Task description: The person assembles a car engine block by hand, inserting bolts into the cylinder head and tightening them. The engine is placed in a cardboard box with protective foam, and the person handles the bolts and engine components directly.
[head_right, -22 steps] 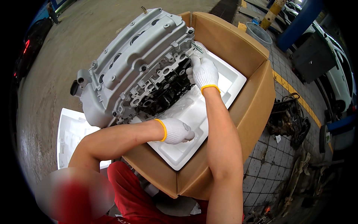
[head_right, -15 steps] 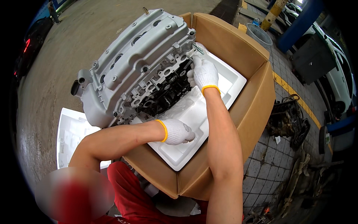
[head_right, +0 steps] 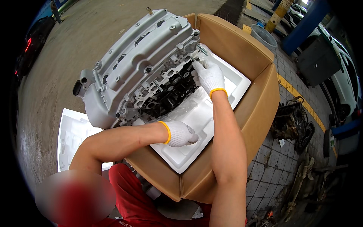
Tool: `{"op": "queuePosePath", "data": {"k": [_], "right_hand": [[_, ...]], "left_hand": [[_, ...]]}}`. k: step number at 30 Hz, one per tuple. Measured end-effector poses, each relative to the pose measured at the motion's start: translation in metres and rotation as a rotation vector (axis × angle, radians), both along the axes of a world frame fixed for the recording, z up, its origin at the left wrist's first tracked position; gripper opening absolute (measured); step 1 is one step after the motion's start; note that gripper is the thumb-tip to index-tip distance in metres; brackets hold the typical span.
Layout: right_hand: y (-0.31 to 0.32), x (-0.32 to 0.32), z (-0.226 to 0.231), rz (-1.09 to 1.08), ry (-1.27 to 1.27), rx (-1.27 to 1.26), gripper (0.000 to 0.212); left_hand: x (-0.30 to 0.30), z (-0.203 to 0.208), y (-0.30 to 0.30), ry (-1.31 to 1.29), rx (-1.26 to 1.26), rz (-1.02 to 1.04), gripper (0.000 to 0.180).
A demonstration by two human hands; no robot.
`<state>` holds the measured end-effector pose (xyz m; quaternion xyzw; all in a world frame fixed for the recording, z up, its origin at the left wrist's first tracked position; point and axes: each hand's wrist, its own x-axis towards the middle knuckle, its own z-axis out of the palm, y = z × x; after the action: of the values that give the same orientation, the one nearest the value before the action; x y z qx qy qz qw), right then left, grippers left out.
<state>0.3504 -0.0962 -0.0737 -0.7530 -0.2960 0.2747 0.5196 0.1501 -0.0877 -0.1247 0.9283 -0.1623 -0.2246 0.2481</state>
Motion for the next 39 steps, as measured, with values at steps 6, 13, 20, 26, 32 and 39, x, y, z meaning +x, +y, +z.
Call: {"op": "queuePosePath", "data": {"k": [6, 13, 20, 26, 32, 39], "right_hand": [[-0.002, 0.001, 0.007, 0.005, 0.373, 0.072, 0.041], [0.002, -0.007, 0.006, -0.018, 0.284, 0.032, 0.048], [0.009, 0.007, -0.019, -0.053, -0.301, -0.040, 0.036], [0.015, -0.019, -0.004, -0.195, -0.369, 0.008, 0.046], [0.028, 0.006, -0.033, -0.207, -0.141, 0.021, 0.055], [0.043, 0.025, -0.059, -0.164, -0.460, -0.152, 0.045]], "left_hand": [[0.001, 0.000, -0.002, 0.009, 0.017, -0.005, 0.019], [-0.003, -0.003, 0.001, 0.009, 0.027, 0.008, 0.019], [0.005, 0.012, -0.005, 0.109, 0.035, 0.017, 0.021], [-0.004, 0.009, 0.002, -0.003, 0.020, 0.051, 0.023], [-0.002, 0.009, -0.003, -0.019, 0.015, 0.007, 0.023], [0.000, 0.007, -0.003, -0.041, 0.002, -0.018, 0.023]]}}
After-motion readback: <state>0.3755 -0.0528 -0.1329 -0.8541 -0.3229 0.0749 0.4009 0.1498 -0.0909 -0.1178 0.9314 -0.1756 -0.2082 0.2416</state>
